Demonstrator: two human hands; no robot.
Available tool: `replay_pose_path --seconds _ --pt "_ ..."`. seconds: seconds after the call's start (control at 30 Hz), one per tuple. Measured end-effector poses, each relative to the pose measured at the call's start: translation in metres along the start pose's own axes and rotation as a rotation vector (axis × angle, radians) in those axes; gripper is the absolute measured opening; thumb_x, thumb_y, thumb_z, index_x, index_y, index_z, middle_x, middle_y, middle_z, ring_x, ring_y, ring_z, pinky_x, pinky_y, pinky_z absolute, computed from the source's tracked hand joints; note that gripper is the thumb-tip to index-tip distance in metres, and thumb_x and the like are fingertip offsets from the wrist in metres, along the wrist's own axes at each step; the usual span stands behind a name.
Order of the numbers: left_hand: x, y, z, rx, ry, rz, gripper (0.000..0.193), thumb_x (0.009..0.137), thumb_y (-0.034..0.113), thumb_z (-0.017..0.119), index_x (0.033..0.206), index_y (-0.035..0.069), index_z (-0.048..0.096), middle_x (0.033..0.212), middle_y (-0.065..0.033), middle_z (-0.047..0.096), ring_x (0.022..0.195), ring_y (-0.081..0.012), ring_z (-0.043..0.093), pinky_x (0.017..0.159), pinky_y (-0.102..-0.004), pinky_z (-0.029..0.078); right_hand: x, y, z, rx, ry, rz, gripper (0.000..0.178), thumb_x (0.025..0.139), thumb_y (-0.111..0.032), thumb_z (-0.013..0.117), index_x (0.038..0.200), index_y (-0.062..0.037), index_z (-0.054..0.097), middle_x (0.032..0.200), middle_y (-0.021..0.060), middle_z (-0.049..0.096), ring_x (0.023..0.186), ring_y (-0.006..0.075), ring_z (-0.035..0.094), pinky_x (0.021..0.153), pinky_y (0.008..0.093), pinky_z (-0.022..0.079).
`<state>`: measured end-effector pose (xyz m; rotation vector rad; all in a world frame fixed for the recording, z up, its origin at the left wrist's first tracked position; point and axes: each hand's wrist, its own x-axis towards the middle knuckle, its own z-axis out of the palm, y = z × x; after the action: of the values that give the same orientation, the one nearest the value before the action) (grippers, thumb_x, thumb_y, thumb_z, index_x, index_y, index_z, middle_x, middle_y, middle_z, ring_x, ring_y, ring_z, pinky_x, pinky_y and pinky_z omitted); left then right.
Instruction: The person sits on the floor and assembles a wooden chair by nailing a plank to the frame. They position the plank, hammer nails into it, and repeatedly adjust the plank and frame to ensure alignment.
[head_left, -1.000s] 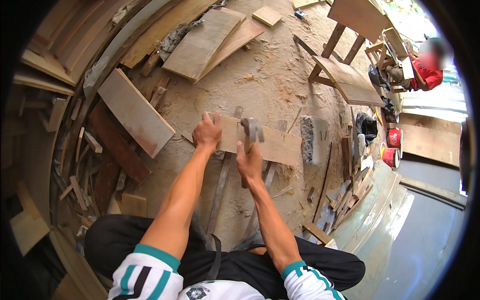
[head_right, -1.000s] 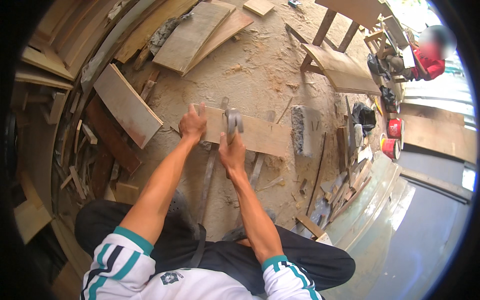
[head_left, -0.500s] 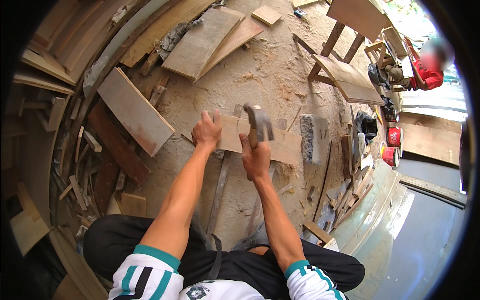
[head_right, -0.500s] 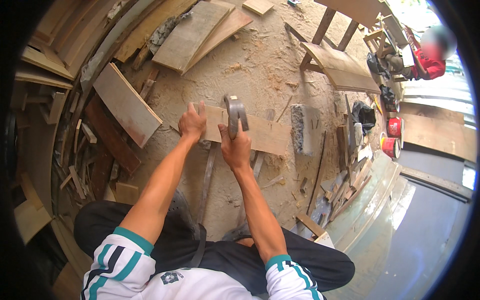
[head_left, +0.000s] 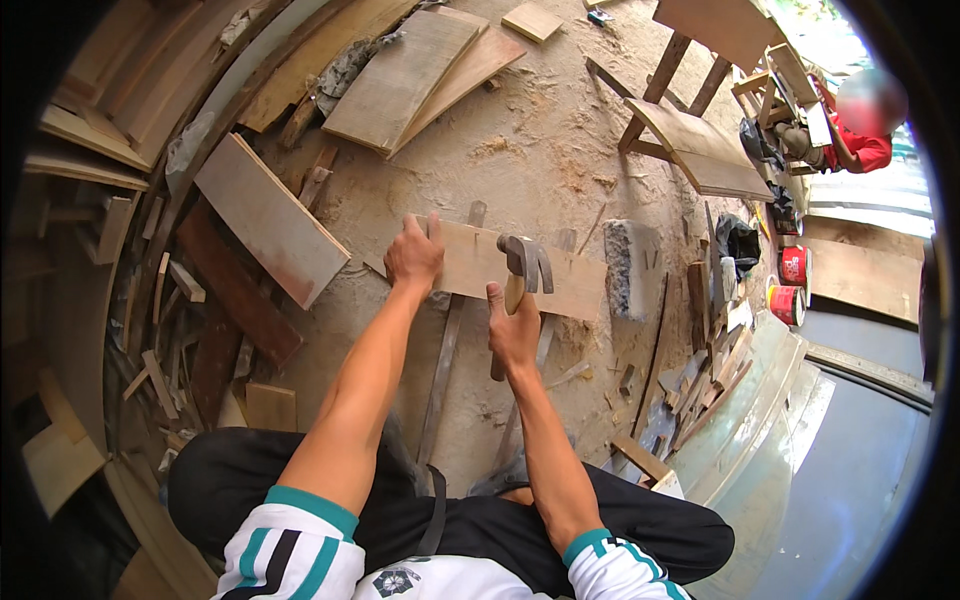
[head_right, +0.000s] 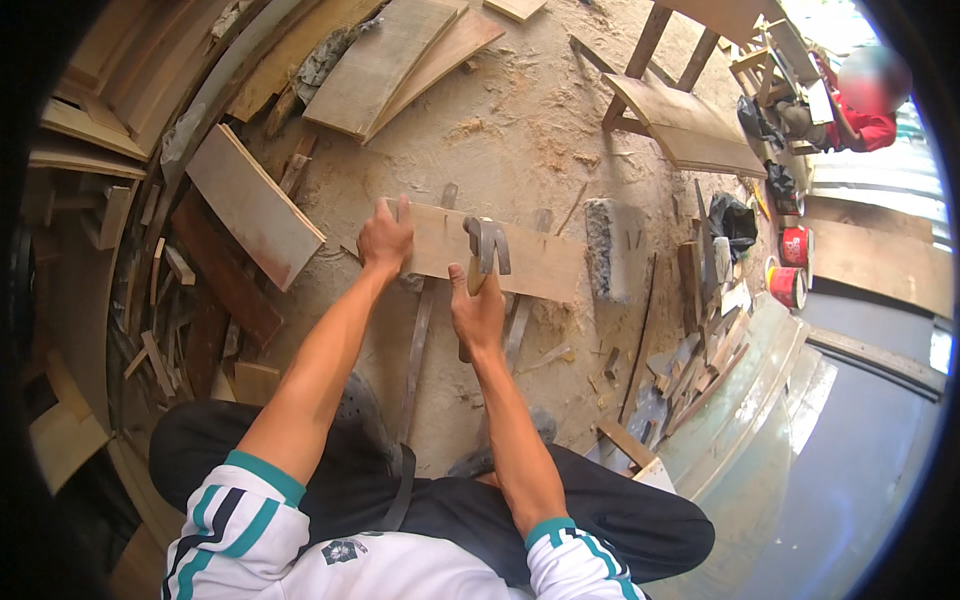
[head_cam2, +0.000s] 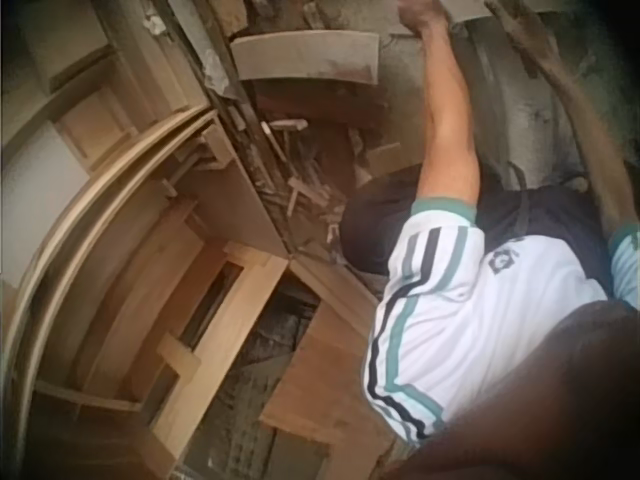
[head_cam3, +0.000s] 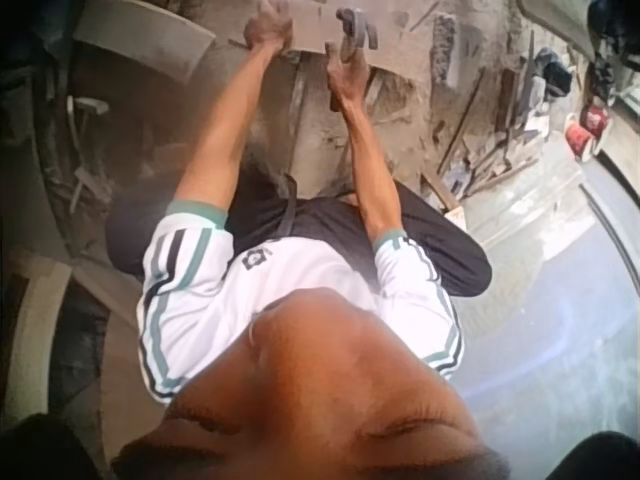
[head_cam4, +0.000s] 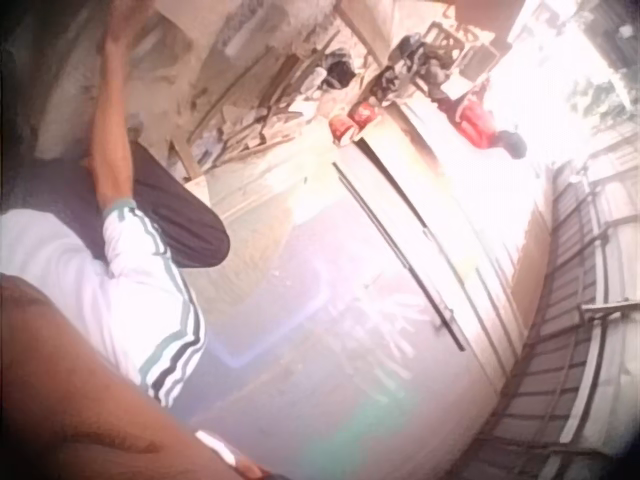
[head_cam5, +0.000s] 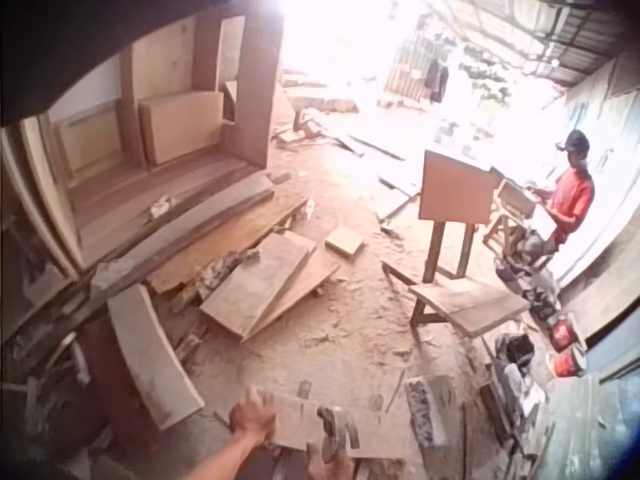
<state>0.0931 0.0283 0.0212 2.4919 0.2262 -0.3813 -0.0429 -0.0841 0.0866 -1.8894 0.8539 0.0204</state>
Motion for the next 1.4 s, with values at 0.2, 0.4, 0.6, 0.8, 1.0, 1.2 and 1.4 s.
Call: replay_pose_path --seconds 0.2,0.4,0.6,0.8,1.0,1.2,1.4 --pt "-0.001 0.007 0.001 0.004 -0.002 0.007 0.058 0.099 0.056 0.039 0.109 0.001 0.055 0.093 -0.0300 0.069 0.091 -0.0493 0.066 0.081 -0.0562 0.051 0.020 -0.027 0.004 -0.201 -0.051 -0.140 0.037 0.097 -0.033 0.063 0.116 -0.0021 0.059 0.082 0.0261 0.068 0.080 0.0427 0.069 0.066 0.0468 0.049" --pt "0.000 -0.002 0.000 -0.002 0.004 0.000 0.059 0.099 0.056 0.039 0.111 0.001 0.055 0.093 -0.0312 0.068 0.091 -0.0494 0.066 0.081 -0.0556 0.051 0.020 -0.064 -0.013 0.132 0.029 -0.643 0.028 0.098 -0.026 0.061 0.094 0.0019 0.057 0.070 0.0170 0.054 0.063 0.0338 0.052 0.061 0.0443 0.043" --pt "-0.002 0.000 0.000 -0.004 -0.016 0.006 0.060 0.099 0.057 0.038 0.111 0.000 0.054 0.092 -0.0315 0.068 0.091 -0.0500 0.066 0.081 -0.0561 0.050 0.014 -0.028 0.009 -0.197 -0.007 -0.091 0.031 0.099 -0.031 0.058 0.102 0.0007 0.059 0.076 0.0252 0.063 0.085 0.0469 0.066 0.067 0.0481 0.050" --pt "0.001 -0.001 -0.001 0.002 0.001 0.012 0.059 0.099 0.056 0.038 0.110 0.000 0.054 0.091 -0.0317 0.068 0.090 -0.0506 0.065 0.081 -0.0568 0.050 -0.007 -0.031 -0.004 -0.025 -0.022 -0.062 0.044 0.099 -0.043 0.056 0.103 0.0009 0.058 0.083 0.0308 0.065 0.085 0.0507 0.064 0.072 0.0534 0.047" --pt "-0.001 0.003 0.003 -0.005 0.016 0.043 0.058 0.100 0.055 0.038 0.109 0.000 0.053 0.090 -0.0311 0.068 0.089 -0.0508 0.066 0.080 -0.0573 0.050 0.029 -0.017 0.004 -0.040 -0.010 -0.134 0.042 0.102 -0.044 0.051 0.098 -0.0020 0.055 0.064 0.0124 0.055 0.053 0.0224 0.053 0.053 0.0381 0.043" --pt "-0.001 -0.002 -0.003 -0.001 -0.001 0.009 0.057 0.100 0.055 0.038 0.109 0.000 0.054 0.091 -0.0311 0.068 0.089 -0.0506 0.066 0.081 -0.0569 0.050 0.012 -0.077 -0.014 0.482 -0.029 -0.549 0.048 0.104 -0.050 0.041 0.086 -0.0067 0.050 0.063 -0.0004 0.047 0.058 0.0017 0.050 0.044 0.0201 0.038" --pt "-0.005 0.002 -0.001 -0.008 -0.015 0.014 0.057 0.100 0.054 0.038 0.110 0.001 0.054 0.092 -0.0313 0.068 0.090 -0.0507 0.065 0.081 -0.0566 0.050 0.021 -0.029 0.008 -0.183 -0.026 -0.078 0.038 0.103 -0.037 0.049 0.105 0.0009 0.053 0.082 0.0340 0.063 0.085 0.0579 0.058 0.068 0.0584 0.045"
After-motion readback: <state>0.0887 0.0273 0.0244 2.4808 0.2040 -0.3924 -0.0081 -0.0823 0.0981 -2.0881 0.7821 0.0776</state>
